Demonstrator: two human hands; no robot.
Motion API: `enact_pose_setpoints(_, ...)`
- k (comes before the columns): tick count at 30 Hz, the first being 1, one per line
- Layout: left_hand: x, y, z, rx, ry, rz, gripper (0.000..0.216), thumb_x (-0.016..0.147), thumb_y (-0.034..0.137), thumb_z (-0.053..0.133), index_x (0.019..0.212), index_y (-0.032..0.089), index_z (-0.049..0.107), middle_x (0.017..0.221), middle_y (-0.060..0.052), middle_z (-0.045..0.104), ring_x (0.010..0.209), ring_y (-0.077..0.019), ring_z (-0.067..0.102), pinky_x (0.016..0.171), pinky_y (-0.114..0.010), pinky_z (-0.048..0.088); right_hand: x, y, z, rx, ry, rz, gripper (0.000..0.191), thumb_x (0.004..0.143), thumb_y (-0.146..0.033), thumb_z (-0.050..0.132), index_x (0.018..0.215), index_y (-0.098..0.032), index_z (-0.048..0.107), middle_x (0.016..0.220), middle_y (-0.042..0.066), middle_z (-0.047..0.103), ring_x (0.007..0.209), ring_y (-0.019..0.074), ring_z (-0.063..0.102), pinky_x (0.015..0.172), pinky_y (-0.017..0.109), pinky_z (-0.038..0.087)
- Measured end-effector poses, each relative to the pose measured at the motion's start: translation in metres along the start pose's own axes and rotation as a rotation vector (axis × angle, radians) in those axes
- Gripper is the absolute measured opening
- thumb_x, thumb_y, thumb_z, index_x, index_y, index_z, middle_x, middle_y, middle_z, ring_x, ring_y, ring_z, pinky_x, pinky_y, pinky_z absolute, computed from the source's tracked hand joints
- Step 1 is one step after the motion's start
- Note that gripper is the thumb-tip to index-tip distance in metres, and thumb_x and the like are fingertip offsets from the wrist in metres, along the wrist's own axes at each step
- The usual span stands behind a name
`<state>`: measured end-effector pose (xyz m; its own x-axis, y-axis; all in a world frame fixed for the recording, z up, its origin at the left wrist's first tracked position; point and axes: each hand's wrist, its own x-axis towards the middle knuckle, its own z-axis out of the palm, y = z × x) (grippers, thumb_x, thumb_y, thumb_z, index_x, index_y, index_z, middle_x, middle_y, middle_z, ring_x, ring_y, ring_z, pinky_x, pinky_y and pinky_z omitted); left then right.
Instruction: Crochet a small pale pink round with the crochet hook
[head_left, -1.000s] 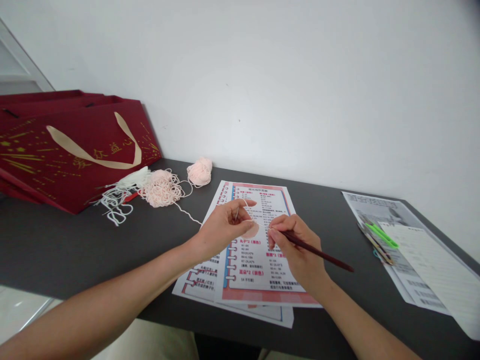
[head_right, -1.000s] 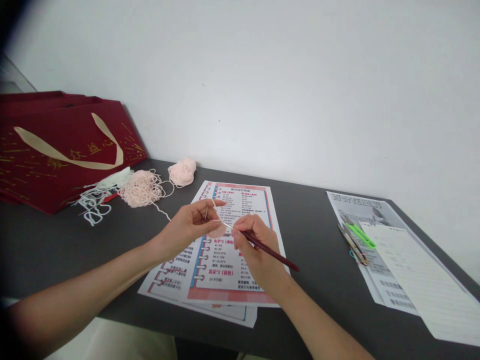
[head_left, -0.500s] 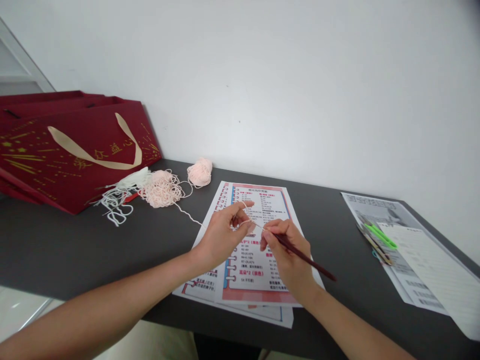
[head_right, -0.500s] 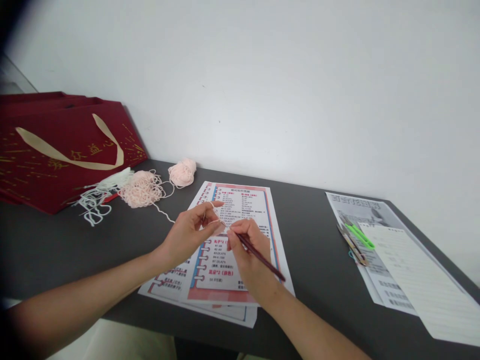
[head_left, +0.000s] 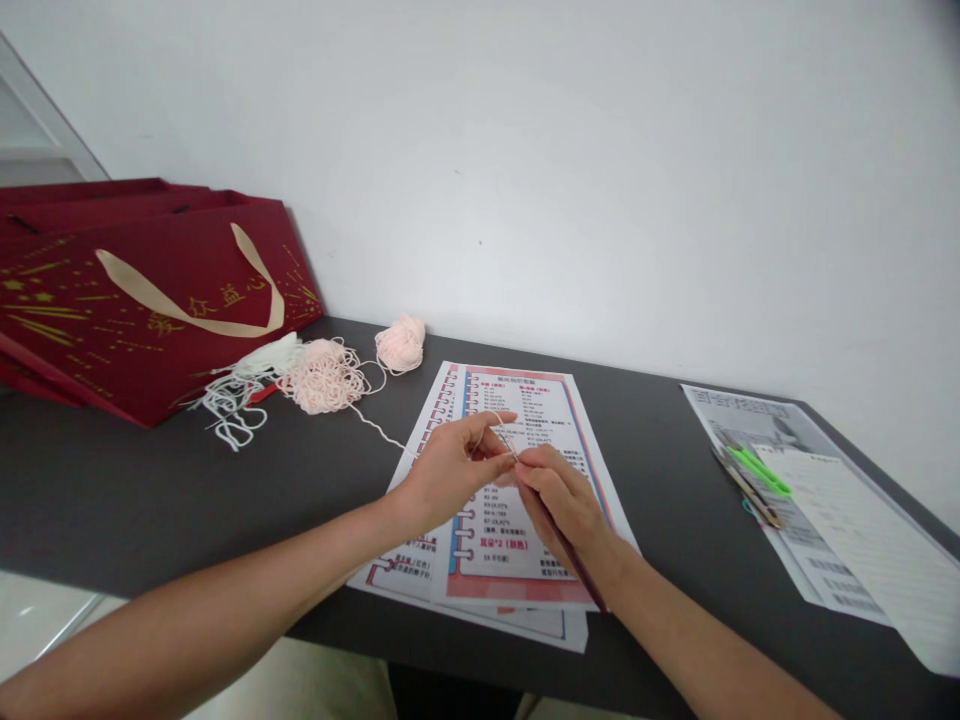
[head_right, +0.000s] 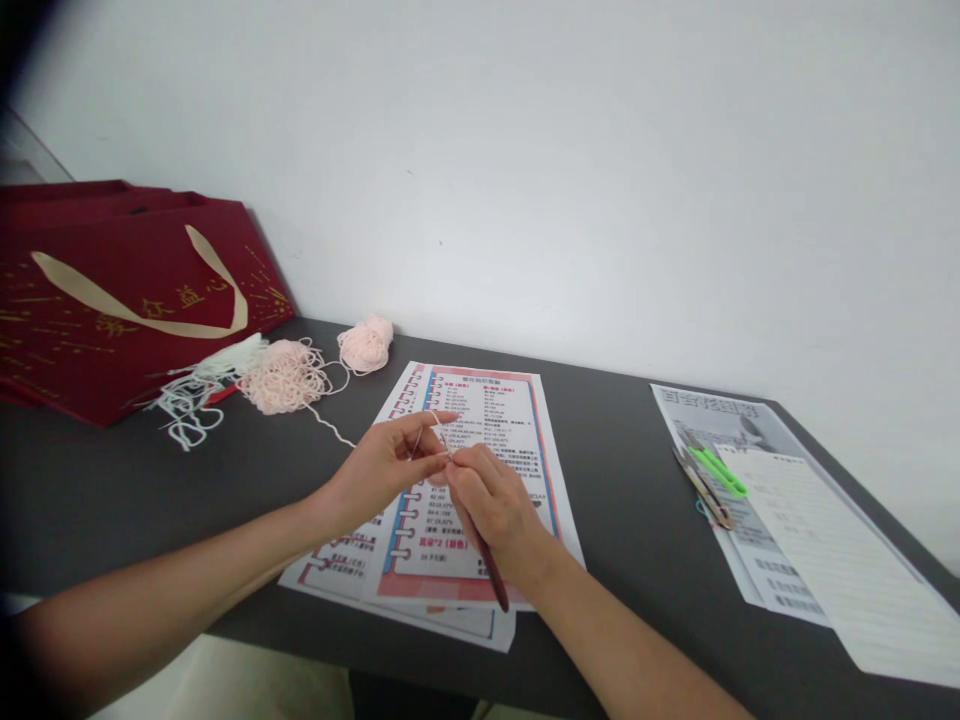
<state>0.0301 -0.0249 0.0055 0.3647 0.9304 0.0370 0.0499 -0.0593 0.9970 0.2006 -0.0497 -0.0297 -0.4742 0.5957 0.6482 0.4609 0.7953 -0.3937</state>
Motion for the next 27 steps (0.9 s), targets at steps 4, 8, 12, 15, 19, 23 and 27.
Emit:
enact_pose_setpoints(4, 0.004, -0.003, -0.002, -0.369, -0.127, -0.203, 0.048, 0.070, 0.018, 0.071, 0.115, 0.013, 0.056, 0.066, 0.004, 0.060, 0.061, -0.0106, 0.056, 0.070, -0.028, 0.042, 0.005, 0.000, -0.007, -0.129, -0.008, -0.159, 0.024, 0.086, -0.004, 0.045, 0.097, -0.026, 0.049, 0.087, 0.005, 0.058, 0.076, 0.0193, 0.053, 0.062, 0.033, 0.046)
enact_pose_setpoints(8, 0.003, -0.004, 0.001, -0.436, -0.088, -0.236, 0.043, 0.072, 0.017, 0.069, 0.113, 0.011, 0.057, 0.065, 0.004, 0.059, 0.063, -0.0093, 0.055, 0.073, -0.027, 0.040, 0.008, -0.011, -0.004, -0.218, 0.025, -0.060, 0.019, 0.086, -0.006, 0.046, 0.088, -0.025, 0.051, 0.082, 0.005, 0.058, 0.071, 0.0197, 0.052, 0.060, 0.033, 0.044)
enact_pose_setpoints(12, 0.003, -0.004, 0.003, -0.284, -0.007, -0.078, 0.049, 0.075, 0.018, 0.066, 0.121, 0.013, 0.052, 0.066, 0.005, 0.055, 0.065, -0.0101, 0.052, 0.072, -0.026, 0.039, 0.006, -0.018, 0.004, -0.014, 0.120, 0.137, 0.017, 0.087, -0.008, 0.045, 0.090, -0.025, 0.049, 0.085, 0.003, 0.056, 0.075, 0.0183, 0.055, 0.063, 0.031, 0.046)
enact_pose_setpoints(15, 0.006, -0.004, -0.001, -0.159, 0.039, -0.009, 0.048, 0.077, 0.021, 0.064, 0.123, 0.013, 0.051, 0.068, 0.004, 0.053, 0.066, -0.0106, 0.050, 0.067, -0.026, 0.038, 0.004, -0.017, 0.004, 0.115, 0.228, 0.259, 0.016, 0.088, -0.010, 0.047, 0.091, -0.025, 0.049, 0.090, 0.003, 0.055, 0.076, 0.0158, 0.056, 0.064, 0.029, 0.046)
enact_pose_setpoints(19, 0.007, -0.005, -0.005, 0.029, 0.086, 0.085, 0.045, 0.079, 0.022, 0.061, 0.122, 0.015, 0.052, 0.069, 0.003, 0.055, 0.065, -0.0112, 0.050, 0.065, -0.026, 0.039, 0.007, -0.015, 0.000, 0.381, 0.267, 0.416, 0.009, 0.087, -0.015, 0.053, 0.084, -0.024, 0.052, 0.083, -0.001, 0.056, 0.064, 0.0116, 0.054, 0.057, 0.026, 0.044)
enact_pose_setpoints(23, 0.002, -0.001, -0.005, 0.307, 0.166, 0.228, 0.037, 0.081, 0.021, 0.059, 0.118, 0.020, 0.057, 0.073, 0.002, 0.061, 0.066, -0.0113, 0.052, 0.067, -0.026, 0.040, 0.017, -0.016, -0.003, 0.791, 0.370, 0.624, 0.011, 0.086, -0.018, 0.055, 0.076, -0.022, 0.053, 0.067, -0.004, 0.054, 0.057, 0.0105, 0.052, 0.056, 0.025, 0.044)
enact_pose_setpoints(27, 0.001, 0.002, -0.005, 0.388, 0.178, 0.269, 0.035, 0.082, 0.019, 0.058, 0.116, 0.020, 0.058, 0.072, 0.002, 0.062, 0.066, -0.0113, 0.053, 0.067, -0.025, 0.041, 0.023, -0.016, -0.006, 1.098, 0.399, 0.785, 0.013, 0.085, -0.020, 0.055, 0.072, -0.020, 0.052, 0.065, -0.003, 0.055, 0.054, 0.0099, 0.050, 0.050, 0.024, 0.043)
